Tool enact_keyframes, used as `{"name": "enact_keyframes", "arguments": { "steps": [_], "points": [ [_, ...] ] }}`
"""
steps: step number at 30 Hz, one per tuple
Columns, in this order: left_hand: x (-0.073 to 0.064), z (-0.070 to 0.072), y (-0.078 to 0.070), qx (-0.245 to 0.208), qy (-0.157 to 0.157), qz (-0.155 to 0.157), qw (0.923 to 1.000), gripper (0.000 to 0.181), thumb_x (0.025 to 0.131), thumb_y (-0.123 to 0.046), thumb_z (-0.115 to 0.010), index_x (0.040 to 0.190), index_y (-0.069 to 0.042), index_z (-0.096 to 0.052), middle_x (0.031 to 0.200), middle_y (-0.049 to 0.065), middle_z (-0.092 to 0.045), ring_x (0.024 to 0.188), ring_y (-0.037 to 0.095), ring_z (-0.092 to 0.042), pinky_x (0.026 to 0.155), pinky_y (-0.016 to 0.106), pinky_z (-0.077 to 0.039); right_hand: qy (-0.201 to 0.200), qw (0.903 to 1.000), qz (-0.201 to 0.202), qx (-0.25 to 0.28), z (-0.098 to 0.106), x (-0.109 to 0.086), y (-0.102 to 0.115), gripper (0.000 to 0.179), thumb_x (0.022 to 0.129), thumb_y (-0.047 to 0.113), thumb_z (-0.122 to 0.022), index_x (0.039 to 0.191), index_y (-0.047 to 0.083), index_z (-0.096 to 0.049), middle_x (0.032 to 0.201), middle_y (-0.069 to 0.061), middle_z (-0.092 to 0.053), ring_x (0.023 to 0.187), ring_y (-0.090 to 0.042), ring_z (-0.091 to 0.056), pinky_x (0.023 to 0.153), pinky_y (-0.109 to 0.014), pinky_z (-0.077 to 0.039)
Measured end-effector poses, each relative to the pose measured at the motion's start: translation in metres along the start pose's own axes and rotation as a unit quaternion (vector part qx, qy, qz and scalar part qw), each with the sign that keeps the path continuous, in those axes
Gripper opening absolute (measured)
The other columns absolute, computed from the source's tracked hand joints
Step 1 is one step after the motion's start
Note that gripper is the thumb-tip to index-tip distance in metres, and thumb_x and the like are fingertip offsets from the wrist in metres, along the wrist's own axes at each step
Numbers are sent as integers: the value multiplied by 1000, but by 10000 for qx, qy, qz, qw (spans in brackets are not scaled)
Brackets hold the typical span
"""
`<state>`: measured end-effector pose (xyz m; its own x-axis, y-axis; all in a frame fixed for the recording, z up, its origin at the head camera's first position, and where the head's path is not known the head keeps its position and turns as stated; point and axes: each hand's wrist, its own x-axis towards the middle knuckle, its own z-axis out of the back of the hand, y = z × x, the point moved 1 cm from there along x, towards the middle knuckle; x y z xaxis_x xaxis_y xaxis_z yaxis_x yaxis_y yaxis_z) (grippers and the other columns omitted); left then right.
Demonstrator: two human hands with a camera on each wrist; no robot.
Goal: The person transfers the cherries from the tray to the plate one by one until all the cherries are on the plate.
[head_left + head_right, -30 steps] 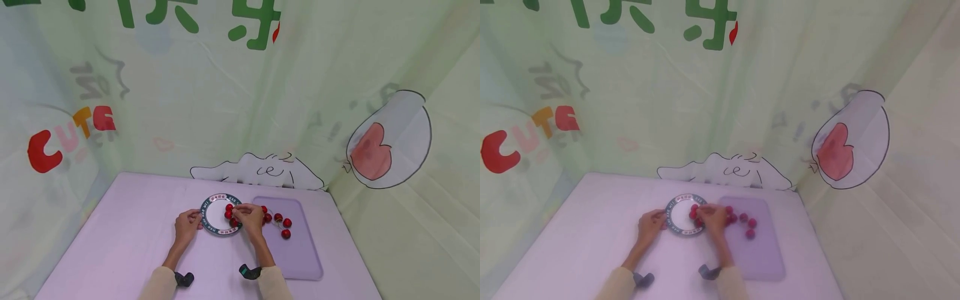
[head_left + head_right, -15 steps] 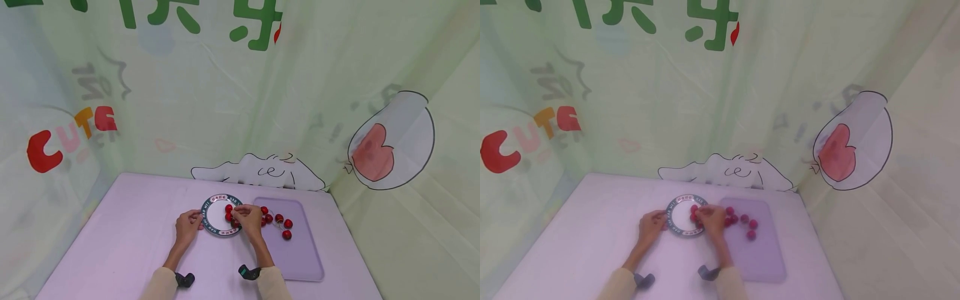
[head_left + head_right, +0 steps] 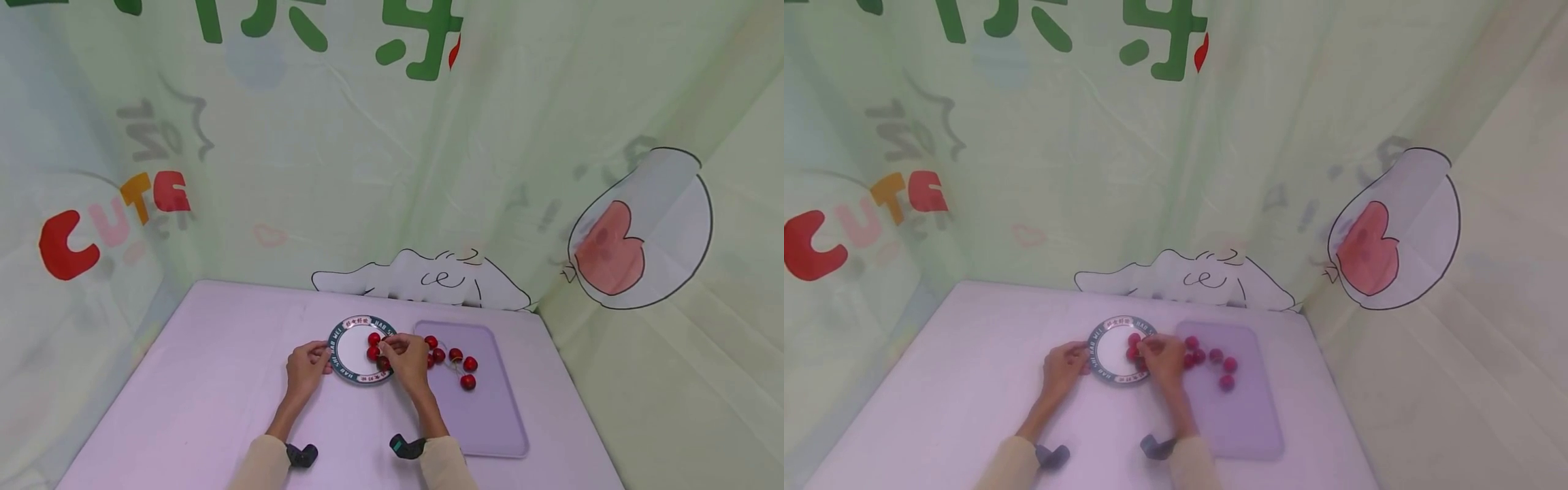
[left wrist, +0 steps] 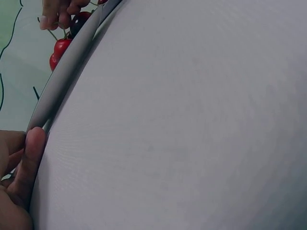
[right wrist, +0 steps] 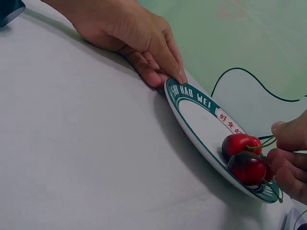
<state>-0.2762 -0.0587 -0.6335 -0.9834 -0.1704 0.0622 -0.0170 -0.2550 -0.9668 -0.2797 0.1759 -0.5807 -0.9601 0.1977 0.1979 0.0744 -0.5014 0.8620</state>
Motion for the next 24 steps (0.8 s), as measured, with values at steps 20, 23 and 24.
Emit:
{"name": "enact_keyframes", "arguments": {
  "steps": [20, 23, 24],
  "points": [
    [-2, 1, 0, 100, 45, -63, 9999, 28, 105, -6, -70, 131, 6, -73, 102, 19, -79, 65, 10, -74, 62, 17, -62, -1125, 9852, 920, -908, 44, -10, 1, 25, 89, 9, -91, 112, 5, -85, 98, -13, -80, 84, -27, -70, 73, -30, -59],
    [-1, 0, -1, 80, 49, -33, 10000, 29, 106, -8, -71, 131, 5, -73, 102, 18, -79, 65, 11, -74, 62, 16, -62, -1243, 9840, 897, -908, 53, -10, -3, 27, 87, 8, -92, 113, 3, -84, 98, -15, -79, 85, -29, -69, 74, -33, -59],
    [-1, 0, -2, 76, 54, -7, 10000, 29, 106, -8, -71, 131, 4, -74, 102, 17, -79, 65, 11, -74, 62, 15, -61, -1292, 9833, 869, -946, 55, -9, -5, 28, 86, 8, -93, 112, 3, -84, 99, -15, -79, 86, -28, -69, 75, -34, -59]
  ]
}}
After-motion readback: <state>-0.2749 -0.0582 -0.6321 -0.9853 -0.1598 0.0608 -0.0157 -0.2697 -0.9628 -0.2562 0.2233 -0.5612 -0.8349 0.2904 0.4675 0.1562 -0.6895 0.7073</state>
